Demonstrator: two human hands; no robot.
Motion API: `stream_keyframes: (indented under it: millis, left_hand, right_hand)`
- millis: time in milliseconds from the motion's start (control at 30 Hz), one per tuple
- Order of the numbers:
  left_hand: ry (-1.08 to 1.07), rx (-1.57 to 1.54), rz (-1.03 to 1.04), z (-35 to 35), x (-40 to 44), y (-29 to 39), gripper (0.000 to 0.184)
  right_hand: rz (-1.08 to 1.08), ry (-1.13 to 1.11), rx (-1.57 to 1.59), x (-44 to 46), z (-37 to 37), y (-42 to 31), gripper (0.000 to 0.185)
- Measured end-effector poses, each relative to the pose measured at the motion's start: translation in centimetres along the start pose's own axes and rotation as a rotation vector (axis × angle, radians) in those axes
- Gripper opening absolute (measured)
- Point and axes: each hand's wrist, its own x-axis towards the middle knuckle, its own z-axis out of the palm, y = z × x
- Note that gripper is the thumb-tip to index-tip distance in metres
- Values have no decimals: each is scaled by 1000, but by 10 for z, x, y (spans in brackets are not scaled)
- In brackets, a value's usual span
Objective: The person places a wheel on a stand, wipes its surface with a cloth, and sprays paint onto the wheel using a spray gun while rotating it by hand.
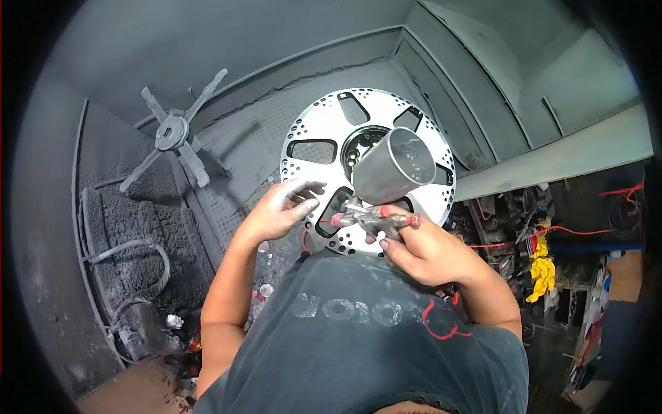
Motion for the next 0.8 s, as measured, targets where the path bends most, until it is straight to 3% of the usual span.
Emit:
stream_keyframes:
  millis: [67,100,167,233,333,400,433,533,600,667,733,800]
  left_hand:
    - [-21,34,54,4,7,2,39]
    - [-30,13,61,8,8,5,40]
    - [-109,-97,32,17,8,23,43]
    - [-269,-83,148,32,5,24,49]
    - [-611,-181,316,73,-3,29,54]
    - [-774,-132,563,116,-4,21,58]
    - [-808,-86,502,125,-10,23,61]
    - [-794,-44,431,136,-16,20,65]
    - [-781,-84,399,151,-20,13,65]
    - [-778,-136,340,166,-21,8,66]
    - [-796,-138,312,181,-19,5,65]
    - [-805,-238,87,197,-16,-5,65]
  right_hand:
    - [-37,104,135,9,-5,-6,20]
    - [50,138,50,10,-15,-9,19]
    - [-30,353,-119,11,-28,9,16]
    - [-39,570,-220,4,-43,31,16]
    - [88,808,-313,-31,-67,58,17]
    - [375,812,-360,-67,-78,84,18]
    - [339,861,-370,-84,-75,94,19]
    - [493,763,-324,-137,-58,120,19]
    - [402,734,-406,-167,-32,131,19]
    - [615,552,-40,-179,-19,106,20]
    - [456,514,-169,-201,6,110,20]
    - [621,327,219,-212,7,89,21]
